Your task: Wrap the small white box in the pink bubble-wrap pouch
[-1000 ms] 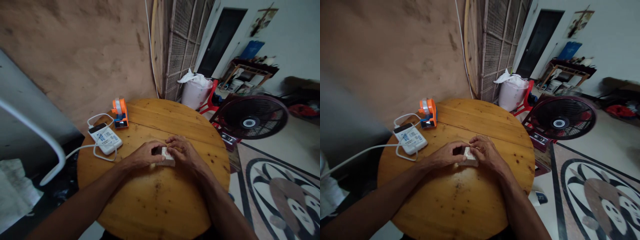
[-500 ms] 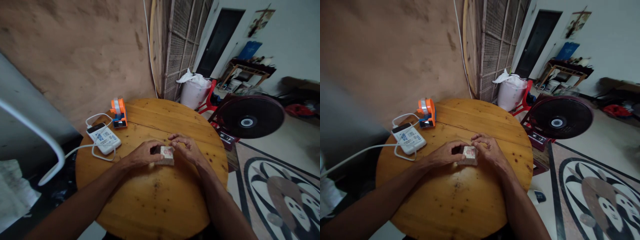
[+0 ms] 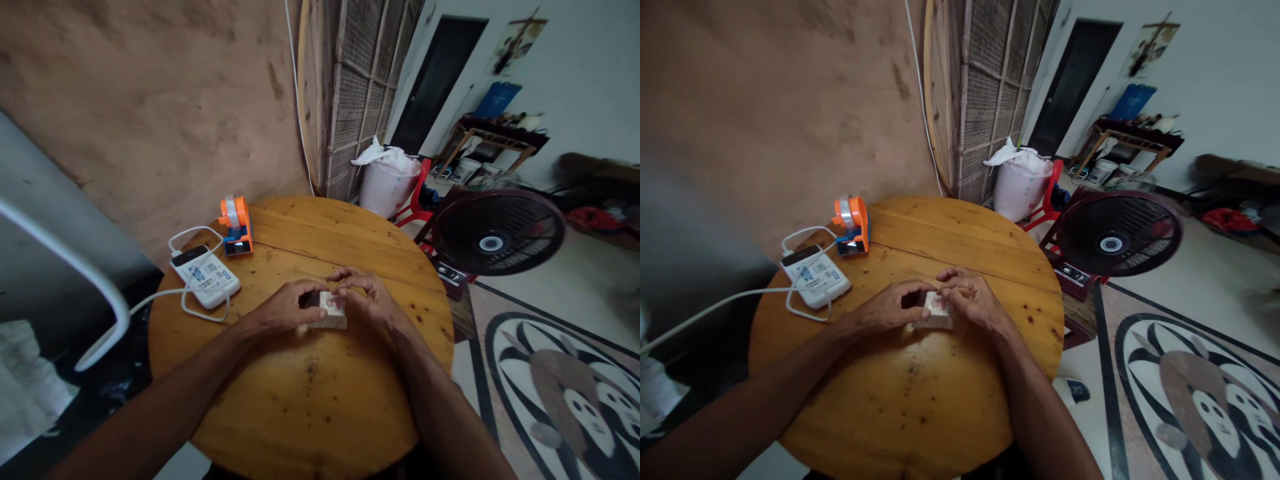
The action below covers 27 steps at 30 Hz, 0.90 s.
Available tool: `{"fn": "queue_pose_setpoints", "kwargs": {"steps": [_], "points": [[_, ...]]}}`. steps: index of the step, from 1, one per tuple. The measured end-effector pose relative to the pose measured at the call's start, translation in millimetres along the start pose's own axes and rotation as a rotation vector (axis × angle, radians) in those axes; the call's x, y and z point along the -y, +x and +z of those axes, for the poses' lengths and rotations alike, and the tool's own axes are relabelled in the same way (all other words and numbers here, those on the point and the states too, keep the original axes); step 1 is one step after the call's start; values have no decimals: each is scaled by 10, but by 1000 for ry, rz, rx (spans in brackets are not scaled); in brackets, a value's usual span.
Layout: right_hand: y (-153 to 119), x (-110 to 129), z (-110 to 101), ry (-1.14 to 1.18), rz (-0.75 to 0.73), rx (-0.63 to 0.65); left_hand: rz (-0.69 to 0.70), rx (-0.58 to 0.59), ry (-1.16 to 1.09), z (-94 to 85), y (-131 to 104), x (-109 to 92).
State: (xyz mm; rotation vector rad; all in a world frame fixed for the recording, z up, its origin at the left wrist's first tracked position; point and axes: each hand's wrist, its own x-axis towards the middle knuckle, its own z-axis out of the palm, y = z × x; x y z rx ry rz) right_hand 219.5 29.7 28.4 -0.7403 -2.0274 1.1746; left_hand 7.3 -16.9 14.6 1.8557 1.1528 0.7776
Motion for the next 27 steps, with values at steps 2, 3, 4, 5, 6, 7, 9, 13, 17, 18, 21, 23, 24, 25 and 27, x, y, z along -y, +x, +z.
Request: {"fn": "queue_pose_setpoints", "kwargs": {"steps": [2,3,4,5,6,7,9,13,17,18,21,23,24,25,27], "points": [[-5,-3,-43,21,-2,-23,-14,-7,4,4,-4,27],[-10,0,-71,12,3,-15,-24,-9,-5,4,-8,40],[-18,4,-101,-6,16,10,-33,-6,-20,2,-14,52],[-27,9,-128,-28,39,47,-40,4,-38,-3,-21,64],[-37,13,-151,-51,67,92,-41,15,-52,-10,-28,75],[-47,14,-166,-70,96,138,-34,25,-53,-17,-35,84],[-66,5,-174,-104,130,223,9,35,-6,-32,-47,100],[-80,-46,-121,-230,118,297,84,40,152,-35,-59,99],[-73,-81,-61,-352,125,260,42,-16,192,6,-53,52],[-70,-83,-52,-371,122,247,21,-42,190,17,-50,38],[-58,-85,-37,-396,81,196,-10,-116,184,42,-36,4],[-52,-91,-37,-398,66,176,-5,-141,193,48,-27,0],[-52,-98,-40,-403,72,181,-2,-140,201,49,-24,6],[-53,-107,-43,-410,84,188,1,-130,205,49,-21,17],[-60,-133,-55,-427,106,211,3,-103,203,45,-19,50]]}}
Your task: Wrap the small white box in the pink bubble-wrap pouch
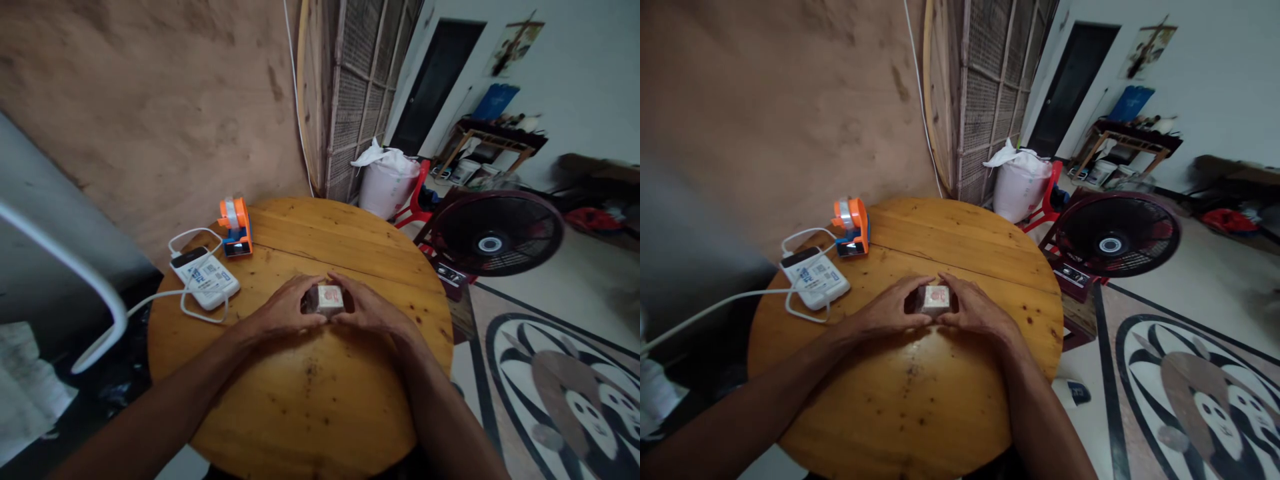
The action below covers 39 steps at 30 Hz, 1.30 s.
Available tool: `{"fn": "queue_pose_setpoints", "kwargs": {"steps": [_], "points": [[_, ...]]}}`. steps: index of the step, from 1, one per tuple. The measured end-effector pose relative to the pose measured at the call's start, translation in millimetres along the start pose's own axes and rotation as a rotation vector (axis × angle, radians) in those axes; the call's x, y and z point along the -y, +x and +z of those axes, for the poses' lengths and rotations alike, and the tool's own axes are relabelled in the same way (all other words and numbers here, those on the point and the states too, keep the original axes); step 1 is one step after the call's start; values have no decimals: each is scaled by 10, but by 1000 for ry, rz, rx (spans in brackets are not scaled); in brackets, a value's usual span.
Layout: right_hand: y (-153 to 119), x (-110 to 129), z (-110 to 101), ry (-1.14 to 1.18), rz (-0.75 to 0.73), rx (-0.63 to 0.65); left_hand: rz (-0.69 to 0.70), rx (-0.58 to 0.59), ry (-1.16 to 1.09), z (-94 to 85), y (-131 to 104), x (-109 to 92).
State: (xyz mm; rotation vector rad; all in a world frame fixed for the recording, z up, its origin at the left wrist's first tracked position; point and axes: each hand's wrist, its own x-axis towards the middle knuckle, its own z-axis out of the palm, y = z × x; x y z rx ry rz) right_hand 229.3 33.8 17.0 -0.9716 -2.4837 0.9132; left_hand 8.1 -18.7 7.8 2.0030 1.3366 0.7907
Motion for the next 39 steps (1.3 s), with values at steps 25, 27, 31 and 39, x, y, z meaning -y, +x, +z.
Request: {"fn": "queue_pose_setpoints", "kwargs": {"steps": [25,27,31,39], "points": [[-26,42,-148,20,32,25,-146,-47,-179,-155,-56,-10],[-23,57,-147,26,37,24,-139,-88,-140,-138,-45,8],[-16,57,-122,14,33,7,-9,-92,-43,-107,-19,47],[-1,-25,-47,42,17,-6,69,-63,-43,-82,-14,113]]}}
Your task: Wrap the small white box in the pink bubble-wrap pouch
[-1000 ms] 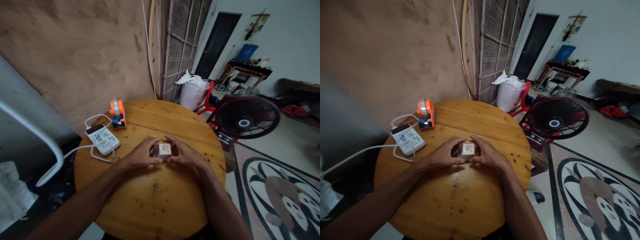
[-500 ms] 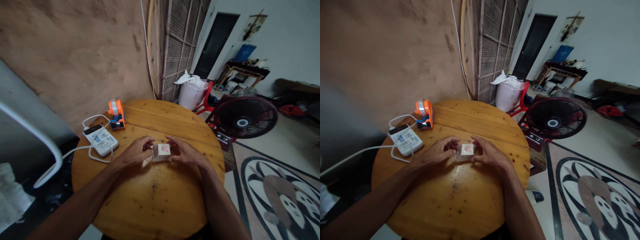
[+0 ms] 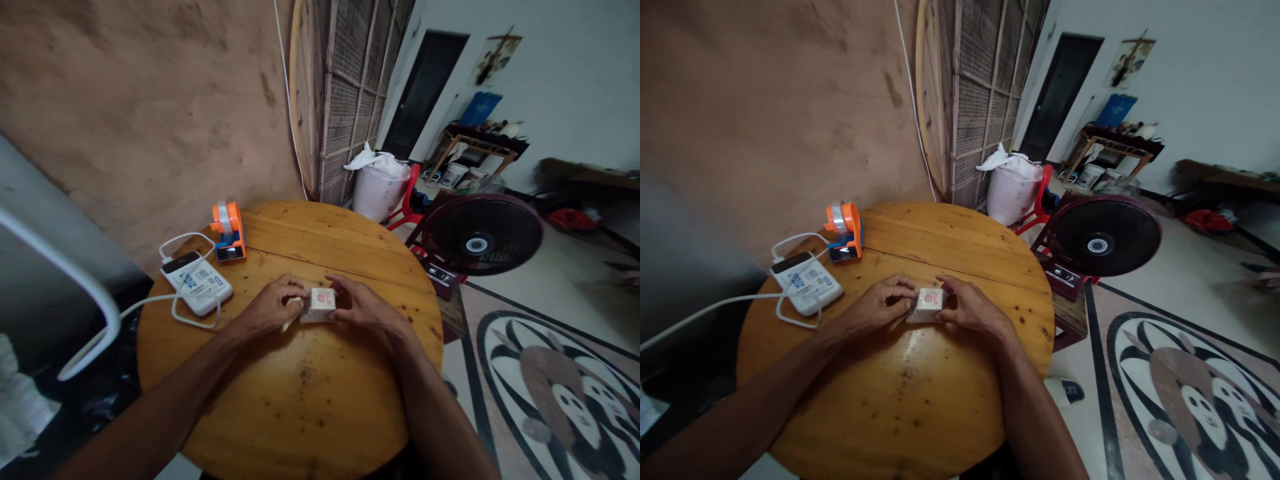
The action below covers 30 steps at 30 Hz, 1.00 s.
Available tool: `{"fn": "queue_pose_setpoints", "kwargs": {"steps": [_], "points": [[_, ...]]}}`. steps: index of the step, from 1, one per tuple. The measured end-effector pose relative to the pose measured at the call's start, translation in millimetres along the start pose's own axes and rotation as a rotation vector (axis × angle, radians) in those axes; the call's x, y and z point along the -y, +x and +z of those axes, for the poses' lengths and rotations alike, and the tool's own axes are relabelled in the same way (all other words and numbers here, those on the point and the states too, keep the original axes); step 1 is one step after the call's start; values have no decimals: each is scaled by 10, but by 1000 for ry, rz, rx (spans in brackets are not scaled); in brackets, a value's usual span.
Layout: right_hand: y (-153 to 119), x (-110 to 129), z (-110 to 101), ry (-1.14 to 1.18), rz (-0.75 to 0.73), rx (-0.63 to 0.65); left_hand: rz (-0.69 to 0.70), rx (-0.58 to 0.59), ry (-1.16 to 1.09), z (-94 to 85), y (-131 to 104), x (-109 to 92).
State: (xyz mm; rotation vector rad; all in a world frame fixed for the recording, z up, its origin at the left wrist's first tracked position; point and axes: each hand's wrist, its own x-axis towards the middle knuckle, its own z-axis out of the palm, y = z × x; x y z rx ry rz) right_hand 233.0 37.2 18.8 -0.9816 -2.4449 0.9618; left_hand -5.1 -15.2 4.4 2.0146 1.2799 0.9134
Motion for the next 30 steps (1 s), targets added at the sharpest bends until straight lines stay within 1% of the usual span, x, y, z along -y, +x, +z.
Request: {"fn": "queue_pose_setpoints", "kwargs": {"steps": [4,7,11,14,17,20,24,30], "points": [[0,7,13,50,3,12,32,-4,18,25,15,9],[1,16,13,53,7,16,37,-41,49,45,32,-9],[-5,13,0,1,-3,7,-72,-77,-9,46,16,-47],[-16,15,-13,-35,-30,3,-151,-46,-86,47,-15,-60],[-23,32,-22,-63,-24,7,-135,15,-78,75,-26,-55],[-23,56,-23,-68,-11,11,-135,46,-50,116,-14,-61],[-28,91,-20,-69,-5,8,-182,57,-74,137,4,-113],[-32,128,-28,-75,1,-8,-182,38,-27,130,15,-157]]}}
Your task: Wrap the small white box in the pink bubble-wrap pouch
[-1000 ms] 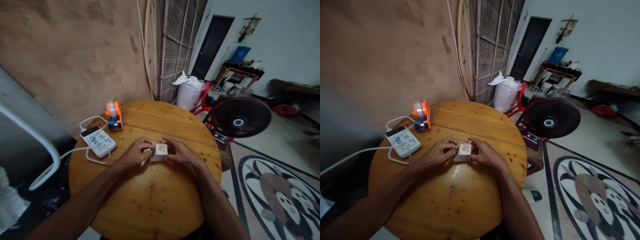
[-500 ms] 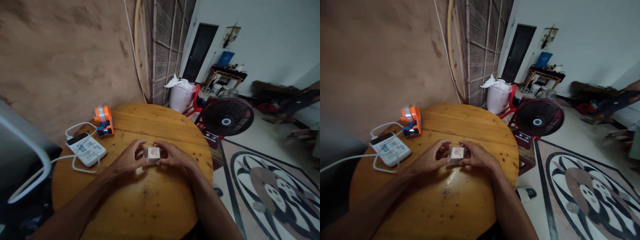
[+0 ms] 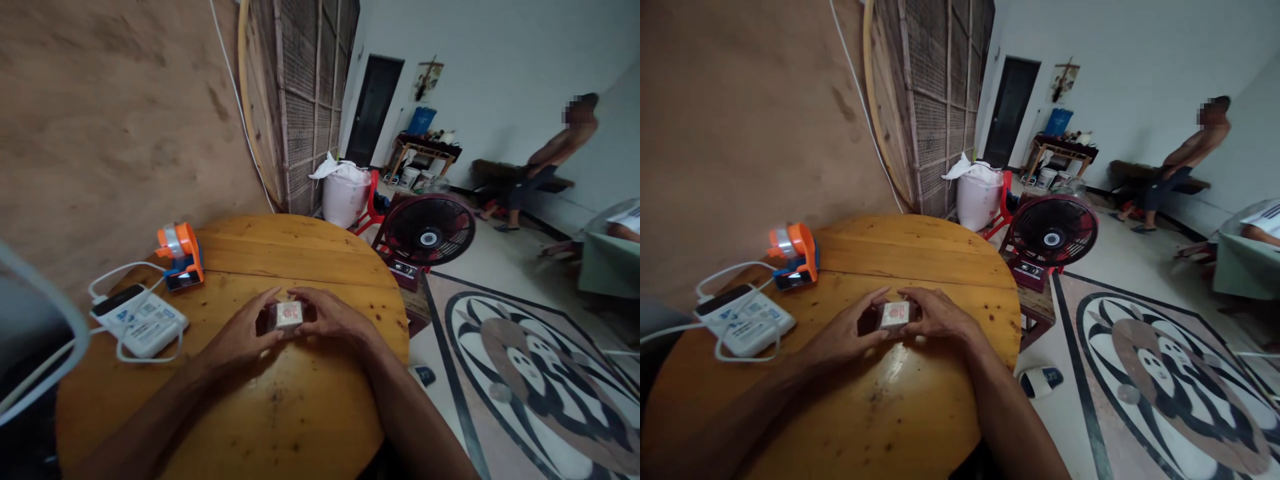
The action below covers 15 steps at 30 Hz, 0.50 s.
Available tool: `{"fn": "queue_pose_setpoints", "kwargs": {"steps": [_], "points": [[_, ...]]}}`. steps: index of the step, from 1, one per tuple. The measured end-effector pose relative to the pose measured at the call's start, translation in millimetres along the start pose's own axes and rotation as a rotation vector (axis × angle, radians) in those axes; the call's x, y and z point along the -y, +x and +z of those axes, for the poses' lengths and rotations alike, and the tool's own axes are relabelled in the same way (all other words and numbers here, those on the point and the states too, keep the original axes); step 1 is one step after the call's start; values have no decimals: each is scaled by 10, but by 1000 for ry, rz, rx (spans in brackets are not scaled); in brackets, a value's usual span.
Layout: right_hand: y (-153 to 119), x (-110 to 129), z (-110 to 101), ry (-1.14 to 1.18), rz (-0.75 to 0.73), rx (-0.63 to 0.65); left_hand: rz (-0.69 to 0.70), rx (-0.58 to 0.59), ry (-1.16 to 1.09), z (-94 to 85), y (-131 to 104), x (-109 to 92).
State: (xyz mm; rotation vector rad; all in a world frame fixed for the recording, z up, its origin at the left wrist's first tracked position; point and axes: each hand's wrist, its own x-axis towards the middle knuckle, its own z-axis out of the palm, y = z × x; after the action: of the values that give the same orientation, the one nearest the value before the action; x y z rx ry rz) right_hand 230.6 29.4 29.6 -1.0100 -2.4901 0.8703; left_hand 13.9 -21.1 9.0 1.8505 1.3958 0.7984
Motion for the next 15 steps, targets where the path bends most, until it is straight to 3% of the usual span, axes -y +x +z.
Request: {"fn": "queue_pose_setpoints", "kwargs": {"steps": [15], "points": [[10,-16,-3,-18,-18,1,103,-4,120,16,5,109]]}}
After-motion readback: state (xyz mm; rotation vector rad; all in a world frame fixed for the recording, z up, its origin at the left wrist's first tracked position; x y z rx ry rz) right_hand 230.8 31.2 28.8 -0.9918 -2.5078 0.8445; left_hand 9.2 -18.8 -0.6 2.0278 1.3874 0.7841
